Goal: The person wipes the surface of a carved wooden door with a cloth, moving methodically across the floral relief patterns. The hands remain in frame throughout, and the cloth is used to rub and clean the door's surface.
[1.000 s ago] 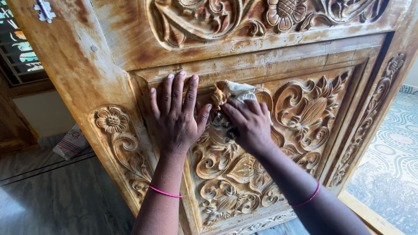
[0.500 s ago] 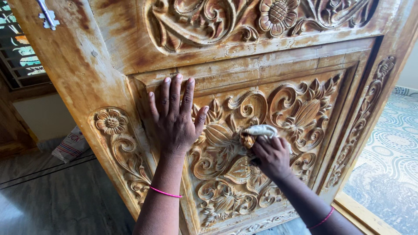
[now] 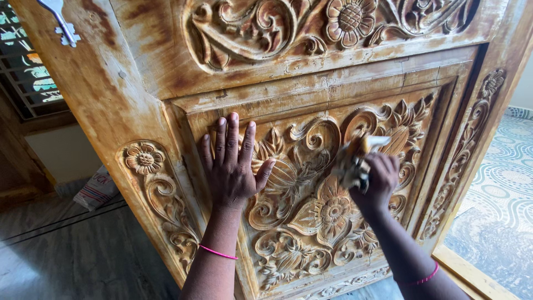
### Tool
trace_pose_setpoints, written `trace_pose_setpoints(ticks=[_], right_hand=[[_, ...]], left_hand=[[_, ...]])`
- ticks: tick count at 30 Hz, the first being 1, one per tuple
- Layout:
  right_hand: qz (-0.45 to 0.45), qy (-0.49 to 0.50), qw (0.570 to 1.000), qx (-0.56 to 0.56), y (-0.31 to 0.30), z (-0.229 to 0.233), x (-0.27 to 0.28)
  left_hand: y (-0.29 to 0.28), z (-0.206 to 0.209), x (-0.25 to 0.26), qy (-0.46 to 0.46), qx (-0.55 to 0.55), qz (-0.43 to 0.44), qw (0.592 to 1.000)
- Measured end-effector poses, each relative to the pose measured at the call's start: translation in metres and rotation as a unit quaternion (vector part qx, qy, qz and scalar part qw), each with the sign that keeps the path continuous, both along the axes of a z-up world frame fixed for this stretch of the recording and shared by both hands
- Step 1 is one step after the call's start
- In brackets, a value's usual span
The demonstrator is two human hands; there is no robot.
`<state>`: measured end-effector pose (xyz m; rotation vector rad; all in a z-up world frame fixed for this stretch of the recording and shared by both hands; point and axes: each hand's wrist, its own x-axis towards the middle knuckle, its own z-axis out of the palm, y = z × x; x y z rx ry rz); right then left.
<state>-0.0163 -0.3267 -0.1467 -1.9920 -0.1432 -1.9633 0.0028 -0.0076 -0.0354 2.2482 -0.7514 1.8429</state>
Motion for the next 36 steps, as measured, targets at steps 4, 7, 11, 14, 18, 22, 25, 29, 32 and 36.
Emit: trace_pose_setpoints(ticks=[4,7,11,14,18,22,25,29,32,36], right_hand=[[-0.012,0.025,0.991,-0.133,0.004,0.020,0.010],[-0.014,0.008,0.977,-0.213,0.008,-0.007,0.012],[-0.005,0.079,0.994,-0.077,-0.018,-0.062,0.013],[-0.053,0.098,0.993,-0.039,-0.041,-0.101,0.006],[-0.112,0.176,0.978,0.016,-0.062,-0.127,-0.017],[-0.071,0.149,0.985,0.057,-0.060,-0.097,-0.031],[-0.021,0.039,0.999,-0.003,-0.033,-0.053,-0.023],[-0.137,0.082,0.984,-0.075,0.021,-0.015,-0.004],[-0.195,0.095,0.974,-0.067,0.048,-0.015,0.003],[-0.224,0.108,0.963,-0.106,0.067,-0.042,-0.004]], left_hand=[[0.001,-0.001,0.001,-0.003,-0.003,-0.004,1.000],[0.001,-0.001,0.001,-0.009,0.000,-0.007,1.000],[0.002,-0.002,0.001,-0.008,0.002,0.001,1.000],[0.000,-0.002,0.002,-0.014,0.002,-0.001,1.000],[-0.001,-0.002,0.001,-0.020,0.000,0.006,1.000],[-0.001,-0.001,0.001,-0.023,0.001,0.010,1.000],[-0.001,-0.002,0.001,-0.023,-0.001,0.010,1.000],[-0.001,-0.002,0.001,-0.020,0.001,0.011,1.000],[0.000,-0.003,0.001,-0.022,0.003,0.008,1.000],[0.000,-0.003,0.001,-0.019,0.003,0.011,1.000]])
